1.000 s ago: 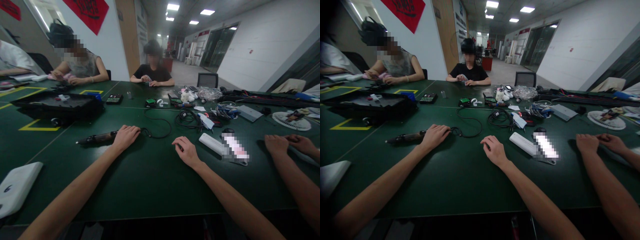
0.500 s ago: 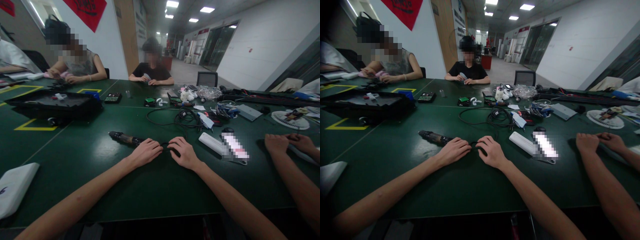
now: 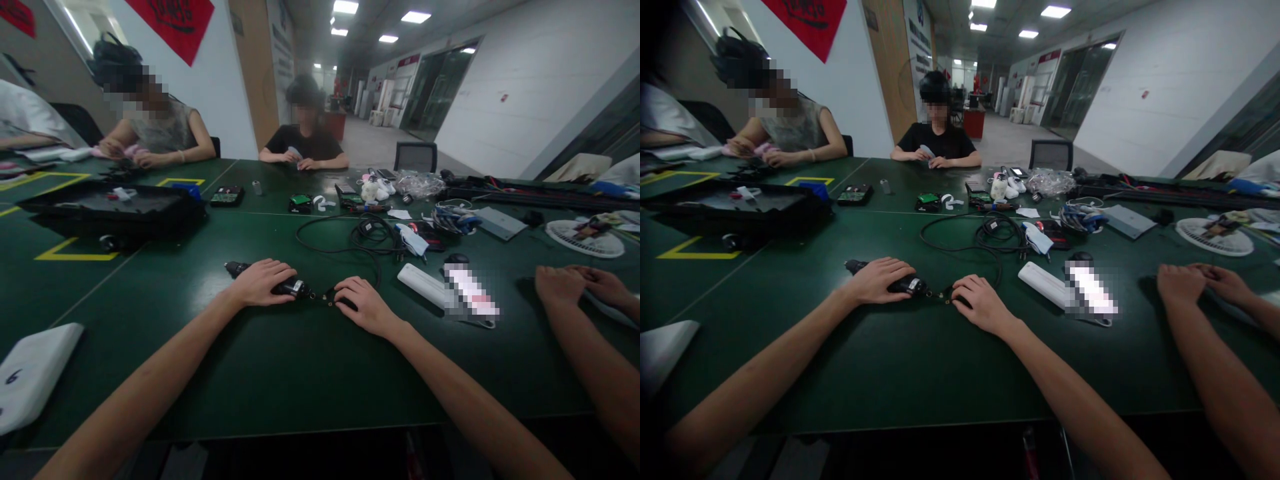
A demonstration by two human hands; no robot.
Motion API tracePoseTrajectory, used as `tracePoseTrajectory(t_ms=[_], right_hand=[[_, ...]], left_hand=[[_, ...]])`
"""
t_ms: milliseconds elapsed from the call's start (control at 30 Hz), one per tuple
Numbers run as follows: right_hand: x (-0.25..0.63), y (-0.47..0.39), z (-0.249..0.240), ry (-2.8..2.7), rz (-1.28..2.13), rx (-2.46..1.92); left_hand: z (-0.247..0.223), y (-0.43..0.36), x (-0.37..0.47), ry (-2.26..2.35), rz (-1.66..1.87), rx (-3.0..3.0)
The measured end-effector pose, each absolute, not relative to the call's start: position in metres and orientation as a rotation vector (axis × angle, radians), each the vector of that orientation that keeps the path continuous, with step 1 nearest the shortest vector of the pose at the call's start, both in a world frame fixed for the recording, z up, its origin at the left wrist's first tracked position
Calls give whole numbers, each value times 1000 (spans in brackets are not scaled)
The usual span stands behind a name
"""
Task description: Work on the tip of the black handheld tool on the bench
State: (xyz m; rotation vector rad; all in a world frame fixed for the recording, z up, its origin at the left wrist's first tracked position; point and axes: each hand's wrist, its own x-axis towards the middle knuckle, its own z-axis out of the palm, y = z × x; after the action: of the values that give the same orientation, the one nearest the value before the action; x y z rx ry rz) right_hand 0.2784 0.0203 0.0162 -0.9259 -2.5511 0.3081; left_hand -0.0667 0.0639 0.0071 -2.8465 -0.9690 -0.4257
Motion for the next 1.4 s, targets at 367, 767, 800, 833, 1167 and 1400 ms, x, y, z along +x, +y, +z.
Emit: tracePoseTrajectory(t_ms=[367, 767, 800, 833, 1167, 1400], right_hand=[[287, 22, 15, -2464, 293, -978], [274, 10, 9, -2343, 364, -1050], [273, 10, 9, -2347, 376, -1057], [273, 10, 9, -2344, 386, -1069], [274, 10, 11, -2325, 376, -1125], [273, 10, 12, -2394, 346, -1087]], left_hand=[[4, 50, -46, -1179, -284, -2755], [5, 22, 12, -1003, -422, -2692], [4, 21, 15, -1015, -437, -2702], [4, 21, 17, -1025, -455, -2710], [2, 10, 25, -1030, -537, -2671], [-1, 13, 30, -1096, -648, -2718]])
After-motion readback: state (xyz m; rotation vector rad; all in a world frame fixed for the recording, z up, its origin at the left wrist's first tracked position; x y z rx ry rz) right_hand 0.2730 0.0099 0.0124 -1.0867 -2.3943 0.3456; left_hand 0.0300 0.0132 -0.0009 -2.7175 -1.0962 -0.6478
